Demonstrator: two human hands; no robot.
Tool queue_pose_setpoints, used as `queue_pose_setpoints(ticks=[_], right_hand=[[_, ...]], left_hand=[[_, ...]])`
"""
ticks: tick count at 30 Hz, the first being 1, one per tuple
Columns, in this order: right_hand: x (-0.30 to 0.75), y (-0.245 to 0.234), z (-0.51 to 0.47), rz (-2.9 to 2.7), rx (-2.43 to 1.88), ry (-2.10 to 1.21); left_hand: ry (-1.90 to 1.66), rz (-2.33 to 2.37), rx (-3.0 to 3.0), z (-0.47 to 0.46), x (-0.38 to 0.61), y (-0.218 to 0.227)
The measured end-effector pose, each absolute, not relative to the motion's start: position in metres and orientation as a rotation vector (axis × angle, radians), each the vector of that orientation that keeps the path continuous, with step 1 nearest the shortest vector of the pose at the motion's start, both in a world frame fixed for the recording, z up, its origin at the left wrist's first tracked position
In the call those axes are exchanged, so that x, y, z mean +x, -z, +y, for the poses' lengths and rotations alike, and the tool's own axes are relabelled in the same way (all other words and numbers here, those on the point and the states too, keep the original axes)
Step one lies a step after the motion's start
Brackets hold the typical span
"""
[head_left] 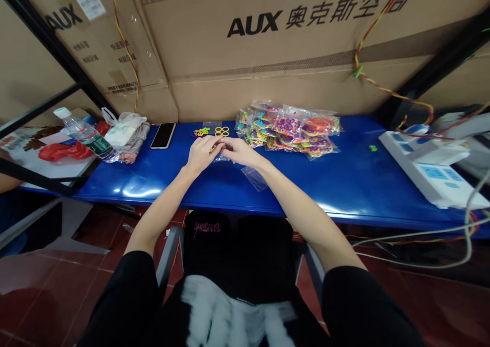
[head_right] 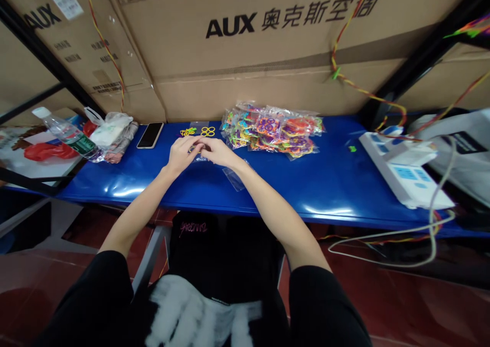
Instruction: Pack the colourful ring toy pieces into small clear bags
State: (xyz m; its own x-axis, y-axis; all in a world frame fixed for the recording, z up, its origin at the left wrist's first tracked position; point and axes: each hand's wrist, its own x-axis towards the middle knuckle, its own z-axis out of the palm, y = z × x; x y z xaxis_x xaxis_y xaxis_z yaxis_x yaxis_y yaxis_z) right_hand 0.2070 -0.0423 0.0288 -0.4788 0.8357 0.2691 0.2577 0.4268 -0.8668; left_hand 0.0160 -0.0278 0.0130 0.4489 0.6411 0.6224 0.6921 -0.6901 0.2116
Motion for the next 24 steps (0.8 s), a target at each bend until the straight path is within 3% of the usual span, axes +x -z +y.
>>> queue_pose_setpoints(ticks=[10, 24], right_hand=[[0.2032, -0.0232, -0.042, -1.775, -0.916, -1.278], [0.1997, -0.024, -0.0431, -1.739, -1.005, -1.244]], left_hand=[[0.957, -1.15, -2.63, -0.0215, 0.0087, -0.0164], [1.407, -1.073, -2.558, -0.0174, 0.0102, -0.0108]])
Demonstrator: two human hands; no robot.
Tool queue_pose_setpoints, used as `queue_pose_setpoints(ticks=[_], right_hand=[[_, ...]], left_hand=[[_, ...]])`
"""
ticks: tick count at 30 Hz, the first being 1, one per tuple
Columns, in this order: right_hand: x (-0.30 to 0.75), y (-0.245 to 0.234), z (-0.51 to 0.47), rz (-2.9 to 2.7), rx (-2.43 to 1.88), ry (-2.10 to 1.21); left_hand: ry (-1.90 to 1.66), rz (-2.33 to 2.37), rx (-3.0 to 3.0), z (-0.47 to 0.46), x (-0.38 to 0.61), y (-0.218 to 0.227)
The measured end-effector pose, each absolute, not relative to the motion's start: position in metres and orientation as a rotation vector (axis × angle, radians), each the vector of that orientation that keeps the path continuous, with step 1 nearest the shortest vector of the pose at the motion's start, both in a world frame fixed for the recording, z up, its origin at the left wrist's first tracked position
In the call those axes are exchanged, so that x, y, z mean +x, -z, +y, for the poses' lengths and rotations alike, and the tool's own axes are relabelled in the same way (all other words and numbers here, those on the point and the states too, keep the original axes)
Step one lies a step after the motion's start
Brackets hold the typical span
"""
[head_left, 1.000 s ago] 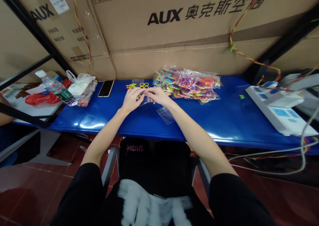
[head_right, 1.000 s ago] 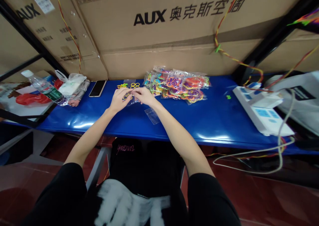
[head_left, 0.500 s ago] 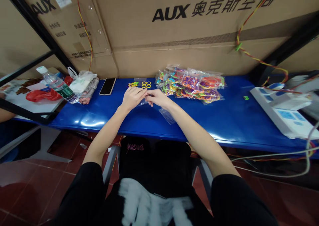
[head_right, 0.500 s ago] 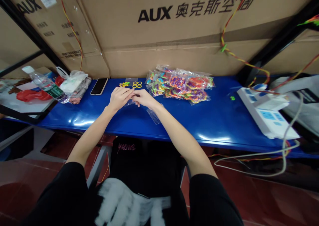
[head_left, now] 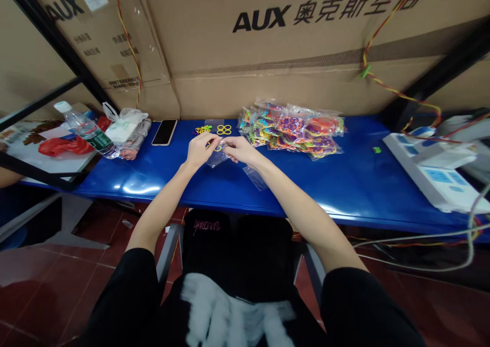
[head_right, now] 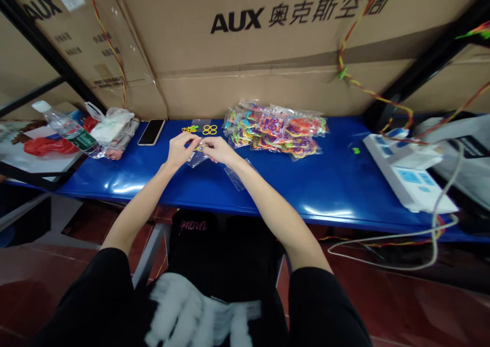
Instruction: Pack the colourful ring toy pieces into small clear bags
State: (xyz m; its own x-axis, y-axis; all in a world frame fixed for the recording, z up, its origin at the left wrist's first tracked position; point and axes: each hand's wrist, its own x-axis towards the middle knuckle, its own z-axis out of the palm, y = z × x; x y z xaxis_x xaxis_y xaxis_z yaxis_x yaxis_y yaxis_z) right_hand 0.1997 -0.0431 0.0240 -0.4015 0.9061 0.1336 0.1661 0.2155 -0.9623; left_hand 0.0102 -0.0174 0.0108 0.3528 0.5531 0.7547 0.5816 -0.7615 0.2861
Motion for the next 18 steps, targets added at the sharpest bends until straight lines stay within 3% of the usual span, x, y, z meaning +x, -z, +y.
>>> queue_pose_setpoints(ticks=[18], right_hand=[[0.207, -0.038, -0.046, -1.695, -1.183, -1.23]], left_hand=[[1.642, -1.501, -2.752, -0.013, 0.009, -0.013]])
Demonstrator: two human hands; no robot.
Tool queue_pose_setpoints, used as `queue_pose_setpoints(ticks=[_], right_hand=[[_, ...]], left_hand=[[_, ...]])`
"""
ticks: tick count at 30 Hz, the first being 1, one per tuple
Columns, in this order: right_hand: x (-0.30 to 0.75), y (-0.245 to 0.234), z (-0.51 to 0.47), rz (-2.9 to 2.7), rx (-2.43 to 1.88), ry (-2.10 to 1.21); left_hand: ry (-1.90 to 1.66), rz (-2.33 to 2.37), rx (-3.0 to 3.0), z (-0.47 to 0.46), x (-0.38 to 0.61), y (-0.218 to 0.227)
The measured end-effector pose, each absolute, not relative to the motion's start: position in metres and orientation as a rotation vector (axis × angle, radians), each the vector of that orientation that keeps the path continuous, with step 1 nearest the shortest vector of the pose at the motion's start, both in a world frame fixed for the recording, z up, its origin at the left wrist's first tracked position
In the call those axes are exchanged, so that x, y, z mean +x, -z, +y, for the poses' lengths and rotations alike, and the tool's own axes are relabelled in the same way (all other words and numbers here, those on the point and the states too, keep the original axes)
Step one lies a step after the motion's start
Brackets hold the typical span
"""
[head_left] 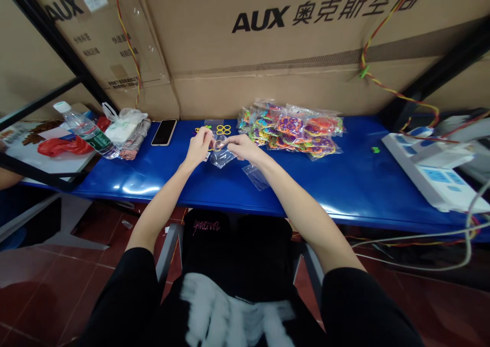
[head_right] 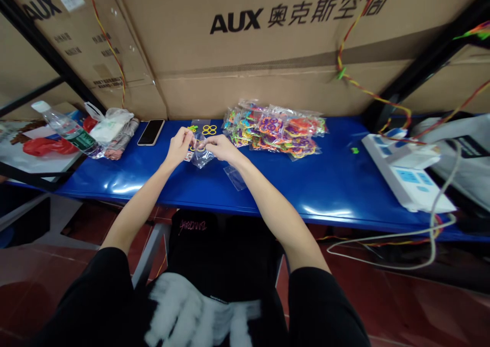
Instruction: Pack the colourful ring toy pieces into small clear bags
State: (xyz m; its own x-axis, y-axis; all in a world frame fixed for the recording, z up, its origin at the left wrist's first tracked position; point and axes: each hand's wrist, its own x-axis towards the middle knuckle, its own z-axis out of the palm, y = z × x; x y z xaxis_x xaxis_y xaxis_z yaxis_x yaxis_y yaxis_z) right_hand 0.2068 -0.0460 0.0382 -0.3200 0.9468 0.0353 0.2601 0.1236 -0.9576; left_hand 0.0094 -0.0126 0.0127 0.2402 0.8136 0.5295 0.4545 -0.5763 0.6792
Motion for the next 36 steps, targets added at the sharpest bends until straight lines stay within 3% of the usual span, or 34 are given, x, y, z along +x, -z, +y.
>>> queue_pose_setpoints(ticks=[14, 25, 36], right_hand=[[0.209, -0.033, -0.042, -1.559, -1.097, -1.276], [0.204, -0.039, -0.048, -1.347, -1.003, -1.499], [0.209, -0.035, -0.043, -1.453, -1.045, -1.381]], left_hand=[[-1.152, 1.211, 2.27, -0.021, 0.01, -0.016], [-1.273, 1.249, 2.832, -0.018, 0.008, -0.011], [-1.291, 1.241, 2.548, -0.017, 0.009, -0.006]])
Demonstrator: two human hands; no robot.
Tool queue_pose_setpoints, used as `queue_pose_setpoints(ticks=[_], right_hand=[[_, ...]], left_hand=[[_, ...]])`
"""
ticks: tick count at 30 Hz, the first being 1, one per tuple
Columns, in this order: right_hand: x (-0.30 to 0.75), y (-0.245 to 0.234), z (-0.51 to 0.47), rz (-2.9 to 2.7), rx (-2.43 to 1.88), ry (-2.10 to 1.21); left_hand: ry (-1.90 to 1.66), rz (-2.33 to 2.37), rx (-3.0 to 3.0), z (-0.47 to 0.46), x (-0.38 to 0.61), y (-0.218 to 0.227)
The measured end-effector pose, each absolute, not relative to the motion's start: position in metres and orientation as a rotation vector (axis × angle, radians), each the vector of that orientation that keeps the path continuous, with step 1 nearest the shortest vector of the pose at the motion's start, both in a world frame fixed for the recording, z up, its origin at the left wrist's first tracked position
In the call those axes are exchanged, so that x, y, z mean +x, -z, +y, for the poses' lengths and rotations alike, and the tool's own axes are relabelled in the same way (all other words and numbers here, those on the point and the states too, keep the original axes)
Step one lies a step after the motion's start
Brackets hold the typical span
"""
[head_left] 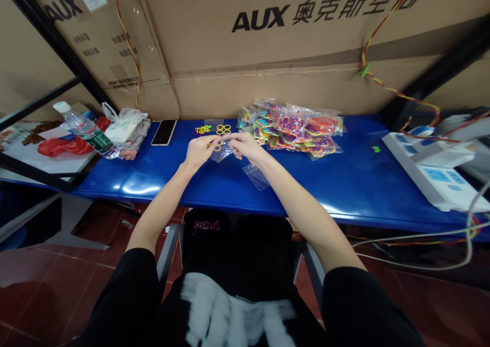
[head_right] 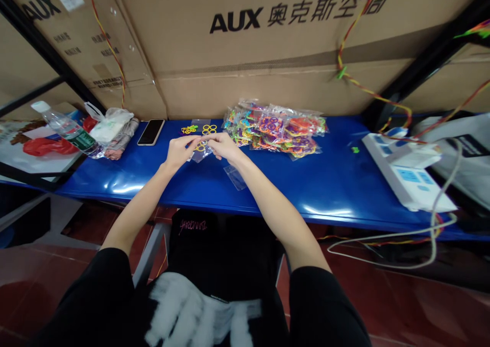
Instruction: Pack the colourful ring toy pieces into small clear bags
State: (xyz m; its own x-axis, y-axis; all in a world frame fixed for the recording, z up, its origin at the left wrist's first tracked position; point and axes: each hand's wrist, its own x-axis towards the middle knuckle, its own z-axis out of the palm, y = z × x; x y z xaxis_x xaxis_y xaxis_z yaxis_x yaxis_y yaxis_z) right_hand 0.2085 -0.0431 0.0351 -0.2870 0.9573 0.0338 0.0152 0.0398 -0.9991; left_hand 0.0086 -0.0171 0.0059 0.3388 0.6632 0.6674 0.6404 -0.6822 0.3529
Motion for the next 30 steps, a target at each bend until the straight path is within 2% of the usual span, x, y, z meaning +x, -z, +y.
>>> queue_pose_setpoints(ticks=[5, 14, 20, 30], right_hand=[[0.207, -0.036, -0.046, -1.431, -1.036, -1.424], [0.208, -0.033, -0.045, -1.479, -1.05, -1.416], [0.205, -0.034, -0.047, -1.477, -1.071, -1.426], [0.213, -0.033, -0.043, -1.527, -1.135, -1.396]], left_hand=[[-1.229, 1.336, 2.64, -0.02, 0.01, -0.006], [-1.111, 1.217, 2.836, -0.02, 0.008, -0.008], [-1.11, 1.344, 2.871, -0.022, 0.011, -0.009], [-1.277, 1.574, 2.408, -0.012, 0.006, -0.007]])
